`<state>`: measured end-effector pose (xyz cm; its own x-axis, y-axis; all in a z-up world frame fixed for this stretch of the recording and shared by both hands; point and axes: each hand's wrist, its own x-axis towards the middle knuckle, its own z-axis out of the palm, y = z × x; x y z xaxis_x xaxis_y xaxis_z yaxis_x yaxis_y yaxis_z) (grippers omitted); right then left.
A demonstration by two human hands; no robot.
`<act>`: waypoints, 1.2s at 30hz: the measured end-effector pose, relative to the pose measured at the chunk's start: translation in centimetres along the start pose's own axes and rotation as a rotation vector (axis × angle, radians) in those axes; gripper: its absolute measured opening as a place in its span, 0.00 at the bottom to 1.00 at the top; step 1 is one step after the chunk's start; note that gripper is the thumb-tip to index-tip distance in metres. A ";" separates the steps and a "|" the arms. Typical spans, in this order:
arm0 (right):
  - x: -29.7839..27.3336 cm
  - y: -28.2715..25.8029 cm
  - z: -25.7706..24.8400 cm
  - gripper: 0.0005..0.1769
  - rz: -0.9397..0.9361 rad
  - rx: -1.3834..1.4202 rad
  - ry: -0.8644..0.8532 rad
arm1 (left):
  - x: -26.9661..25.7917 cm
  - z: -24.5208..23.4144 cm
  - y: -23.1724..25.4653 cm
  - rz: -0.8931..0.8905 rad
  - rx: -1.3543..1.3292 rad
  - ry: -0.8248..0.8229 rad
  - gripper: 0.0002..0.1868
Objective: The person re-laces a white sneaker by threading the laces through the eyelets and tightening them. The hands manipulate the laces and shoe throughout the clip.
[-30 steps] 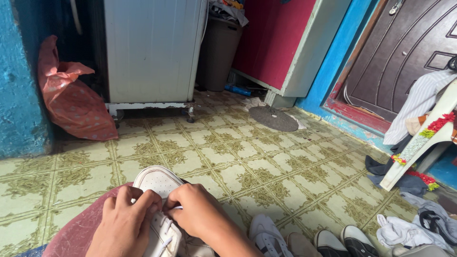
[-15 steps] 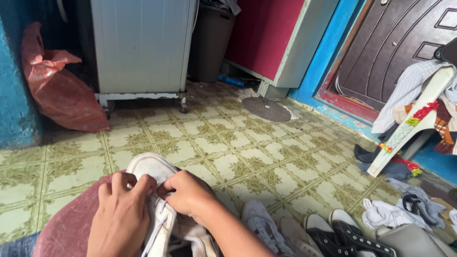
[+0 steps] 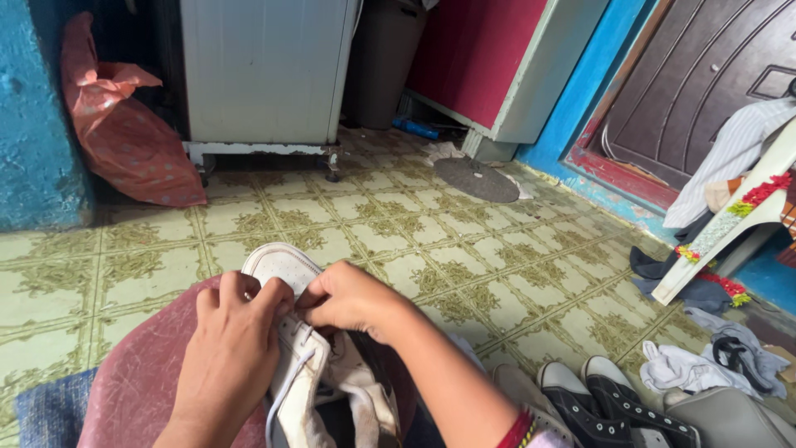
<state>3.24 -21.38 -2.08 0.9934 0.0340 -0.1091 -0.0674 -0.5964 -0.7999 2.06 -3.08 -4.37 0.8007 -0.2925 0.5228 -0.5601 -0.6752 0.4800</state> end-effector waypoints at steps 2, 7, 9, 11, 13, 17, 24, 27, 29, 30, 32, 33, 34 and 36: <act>0.6 0.5 -0.2 0.12 0.002 0.062 -0.031 | 0.3 0.2 -0.1 0.005 0.011 0.000 0.16; 1.7 1.8 0.6 0.12 -0.077 -0.099 0.046 | 1.2 1.0 -1.1 0.072 0.107 -0.065 0.13; 2.2 1.9 0.6 0.14 -0.067 -0.055 0.032 | 2.2 1.8 -1.7 0.045 0.154 -0.115 0.12; 2.4 2.0 0.9 0.13 -0.050 -0.066 0.043 | 2.5 2.6 -2.3 0.031 0.224 -0.138 0.13; 2.9 1.5 0.6 0.11 -0.032 -0.149 0.098 | 3.7 3.3 -2.6 0.045 0.304 -0.115 0.15; 3.9 0.9 0.5 0.18 0.013 -0.028 0.180 | 5.6 3.8 -2.7 -0.013 0.272 -0.154 0.14; 4.6 0.7 0.7 0.19 0.051 -0.097 0.232 | 6.5 3.0 -3.1 0.023 0.294 -0.212 0.16; 3.8 0.8 0.8 0.18 -0.020 -0.108 0.223 | 6.2 2.5 -3.0 0.069 0.308 -0.191 0.16; 3.2 0.8 0.8 0.18 -0.052 -0.046 0.171 | 5.8 2.4 -2.8 0.070 0.282 -0.162 0.15; 3.1 0.8 0.7 0.18 -0.047 0.022 0.126 | 5.5 2.4 -2.7 0.053 0.246 -0.147 0.14; 2.8 1.0 0.6 0.17 -0.023 0.091 0.067 | 4.9 2.2 -2.4 0.034 0.200 -0.102 0.13; 2.8 1.0 0.4 0.17 -0.004 0.091 0.053 | 4.5 2.2 -2.2 0.032 0.190 -0.073 0.13; 2.8 1.1 0.3 0.17 0.013 0.090 0.042 | 4.3 2.1 -2.1 0.032 0.180 -0.041 0.13; 2.9 1.3 0.4 0.15 -0.052 0.200 0.034 | 3.7 2.0 -1.6 -0.038 0.152 -0.046 0.12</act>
<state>6.04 -21.72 -3.64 0.9984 0.0318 -0.0470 -0.0292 -0.4230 -0.9057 6.34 -4.44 -4.65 0.8318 -0.2930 0.4715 -0.4931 -0.7801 0.3851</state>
